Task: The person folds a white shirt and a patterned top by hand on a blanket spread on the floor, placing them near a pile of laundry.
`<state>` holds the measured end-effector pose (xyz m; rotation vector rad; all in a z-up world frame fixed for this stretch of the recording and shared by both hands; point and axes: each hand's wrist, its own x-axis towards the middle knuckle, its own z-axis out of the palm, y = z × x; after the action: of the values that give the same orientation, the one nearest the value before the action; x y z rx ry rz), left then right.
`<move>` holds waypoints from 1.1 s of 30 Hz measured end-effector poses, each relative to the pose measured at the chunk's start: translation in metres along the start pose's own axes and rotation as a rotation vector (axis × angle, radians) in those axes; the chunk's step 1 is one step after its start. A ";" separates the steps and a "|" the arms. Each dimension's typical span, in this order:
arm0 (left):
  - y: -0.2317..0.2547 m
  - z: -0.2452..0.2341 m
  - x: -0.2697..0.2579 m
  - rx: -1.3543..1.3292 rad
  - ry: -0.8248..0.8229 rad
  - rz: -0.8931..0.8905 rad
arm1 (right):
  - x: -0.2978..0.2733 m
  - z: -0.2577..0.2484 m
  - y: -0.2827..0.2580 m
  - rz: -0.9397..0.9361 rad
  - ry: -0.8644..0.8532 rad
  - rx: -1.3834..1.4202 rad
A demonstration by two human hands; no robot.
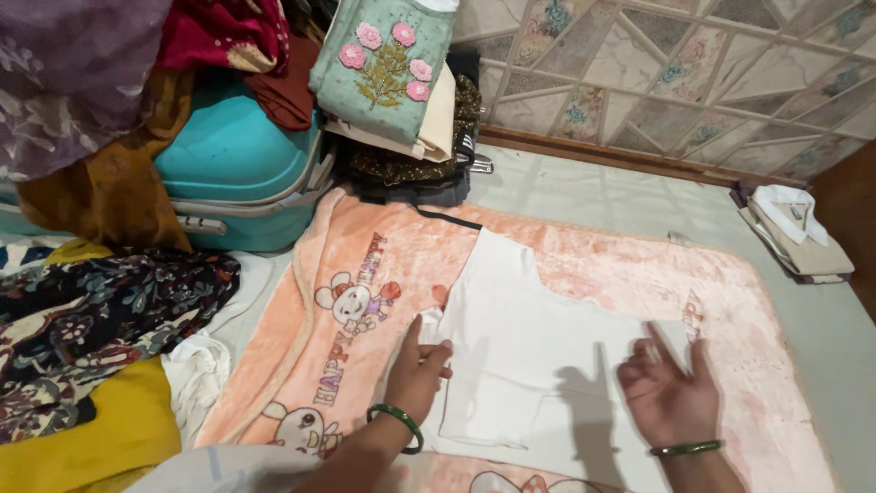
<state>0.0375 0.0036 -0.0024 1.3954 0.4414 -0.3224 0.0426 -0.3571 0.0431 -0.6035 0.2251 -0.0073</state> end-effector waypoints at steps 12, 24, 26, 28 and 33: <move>0.046 0.013 -0.011 0.747 -0.111 0.846 | 0.056 -0.140 -0.099 0.062 0.130 -1.763; 0.051 0.159 0.155 1.376 -0.405 1.051 | 0.130 -0.063 -0.091 -0.073 -0.125 -2.535; 0.050 0.169 0.167 1.624 -0.419 1.122 | 0.135 -0.053 -0.098 0.284 -0.023 -2.599; 0.056 0.175 0.170 1.765 -0.399 1.026 | 0.132 -0.054 -0.102 0.219 -0.043 -2.608; 0.078 0.171 0.138 1.948 -0.412 0.990 | 0.095 -0.079 -0.110 -0.280 -0.077 -2.434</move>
<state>0.2133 -0.1478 0.0190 3.0236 -1.3295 -0.1183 0.1248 -0.4989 0.0216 -3.0476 -0.0587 0.0279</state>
